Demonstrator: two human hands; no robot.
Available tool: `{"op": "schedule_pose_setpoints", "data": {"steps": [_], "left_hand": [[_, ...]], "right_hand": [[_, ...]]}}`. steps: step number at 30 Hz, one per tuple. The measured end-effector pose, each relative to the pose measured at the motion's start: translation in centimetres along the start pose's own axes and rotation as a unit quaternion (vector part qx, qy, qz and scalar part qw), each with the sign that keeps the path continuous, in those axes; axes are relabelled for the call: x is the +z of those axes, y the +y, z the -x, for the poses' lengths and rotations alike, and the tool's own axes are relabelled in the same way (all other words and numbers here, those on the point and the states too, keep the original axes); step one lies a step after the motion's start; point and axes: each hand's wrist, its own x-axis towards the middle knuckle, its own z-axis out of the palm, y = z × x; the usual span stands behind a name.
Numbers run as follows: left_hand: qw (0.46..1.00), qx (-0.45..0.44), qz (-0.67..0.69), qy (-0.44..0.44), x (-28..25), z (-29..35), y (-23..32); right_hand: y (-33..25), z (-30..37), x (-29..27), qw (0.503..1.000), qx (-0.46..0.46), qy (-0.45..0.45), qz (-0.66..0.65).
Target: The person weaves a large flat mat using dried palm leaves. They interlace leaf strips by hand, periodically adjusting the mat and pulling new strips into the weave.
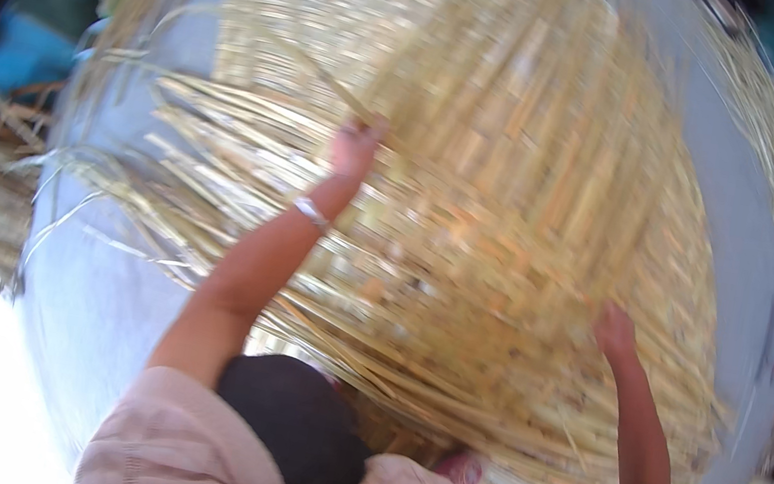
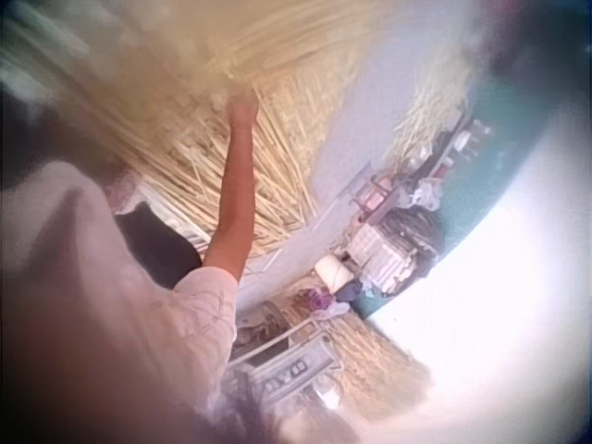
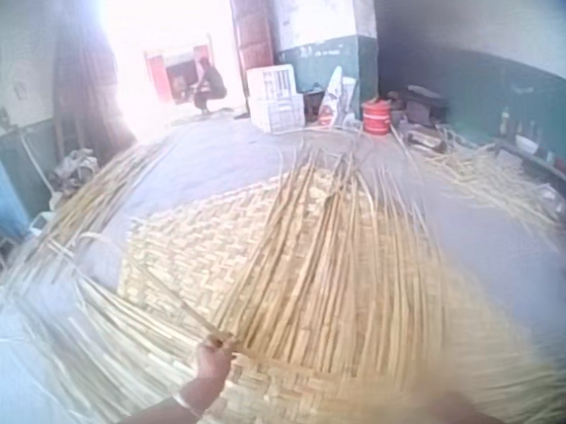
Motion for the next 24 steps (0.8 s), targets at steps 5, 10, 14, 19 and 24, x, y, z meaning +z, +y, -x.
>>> {"op": "schedule_pose_setpoints", "data": {"steps": [5,10,14,19,24], "left_hand": [[0.93,-0.267,0.244,0.07,-1.0,-2.1,-0.1],[0.904,-0.272,0.318,0.091,-5.0,-4.9,-1.4],[0.903,-0.263,0.33,0.084,-8.4,-8.5,-2.9],[0.893,-0.233,0.348,0.165,-13.0,-12.7,-3.0],[0.904,-0.186,0.32,0.213,-16.6,-15.9,-1.3]], "right_hand": [[-3.7,-0.1,-3.3,0.99,0.04,-0.134,-0.022],[-5.6,-1.5,-4.1,0.973,0.103,-0.203,0.021],[-6.1,-2.0,-3.5,0.975,0.121,-0.175,0.056],[-7.1,-2.5,-3.6,0.962,0.188,-0.195,0.022],[-7.2,-2.9,-2.4,0.968,0.203,-0.149,0.024]]}}
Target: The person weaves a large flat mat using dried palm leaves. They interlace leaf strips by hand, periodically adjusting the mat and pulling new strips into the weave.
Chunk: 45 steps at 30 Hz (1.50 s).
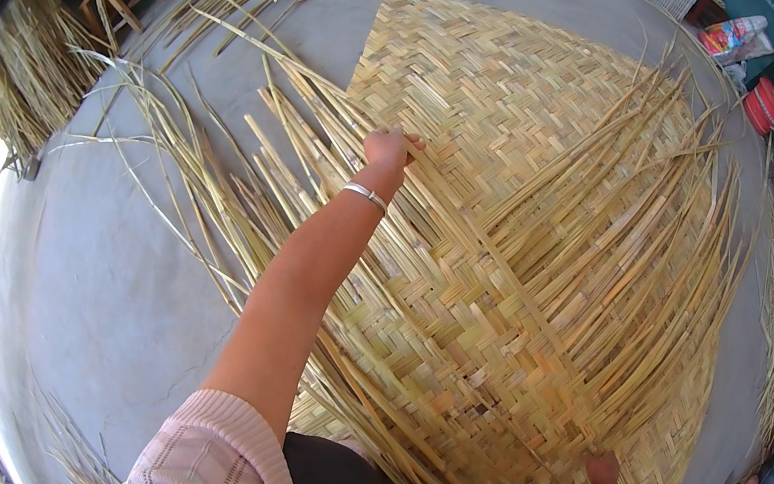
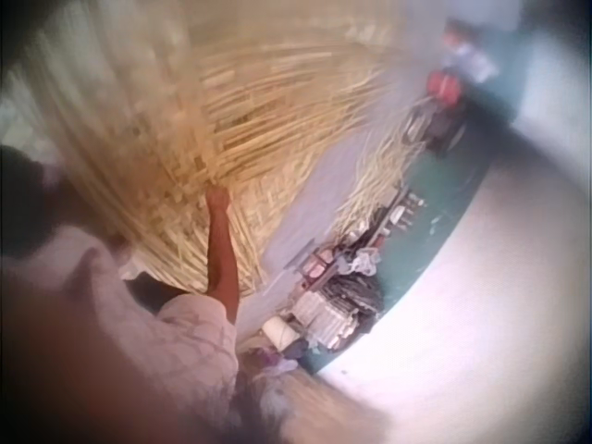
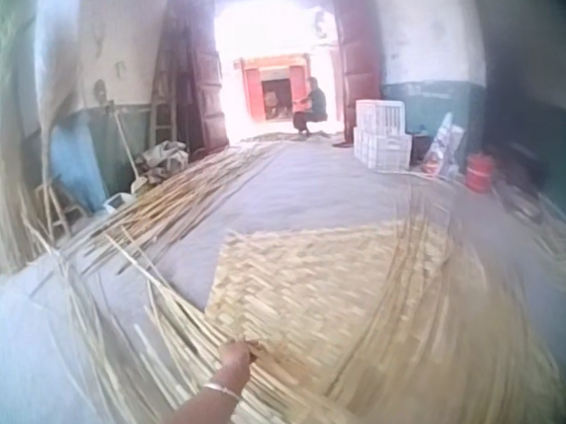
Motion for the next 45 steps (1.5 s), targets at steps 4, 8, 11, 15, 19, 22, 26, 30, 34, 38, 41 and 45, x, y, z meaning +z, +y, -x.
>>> {"op": "schedule_pose_setpoints", "data": {"steps": [4,8,11,15,19,22,26,30,34,38,41,45], "left_hand": [[0.999,0.012,0.034,0.008,-0.6,-2.7,3.2],[0.994,0.041,0.09,0.041,-2.4,-4.9,8.3],[0.988,0.084,0.125,0.046,-5.0,-5.8,15.3],[0.976,0.154,0.148,0.049,-9.2,-4.8,26.9],[0.955,0.223,0.195,0.021,-12.5,-1.2,36.4],[0.945,0.238,0.227,0.004,-14.0,2.3,41.7],[0.93,0.265,0.248,-0.05,-13.6,7.5,44.8],[0.938,0.278,0.17,-0.12,-9.6,15.0,44.6],[0.882,0.397,-0.001,-0.252,-1.7,25.0,38.5],[0.765,0.457,-0.15,-0.429,4.8,36.3,28.0],[0.639,0.581,-0.204,-0.461,6.8,43.3,21.0],[0.622,0.576,-0.272,-0.454,8.5,46.5,16.9]], "right_hand": [[0.8,-2.1,0.9,0.999,0.017,-0.038,0.019],[1.7,-2.7,1.7,0.992,-0.057,-0.036,0.108],[1.0,-2.0,1.8,0.999,0.011,0.03,0.02],[-1.3,0.0,0.4,0.999,0.041,0.03,-0.016],[-2.9,2.3,-1.6,0.998,0.044,-0.01,-0.048],[-3.0,3.3,-2.7,0.999,0.02,-0.01,0.028],[-2.8,3.5,-4.7,0.999,-0.025,-0.012,0.028],[-6.3,4.2,-9.2,0.988,-0.123,0.088,-0.033],[-13.2,10.6,-16.9,0.906,-0.286,0.1,-0.294],[-18.6,20.9,-25.6,0.681,-0.508,0.011,-0.527],[-19.8,26.3,-30.1,0.45,-0.589,-0.041,-0.67],[-18.5,27.8,-32.2,0.299,-0.488,0.045,-0.819]]}}
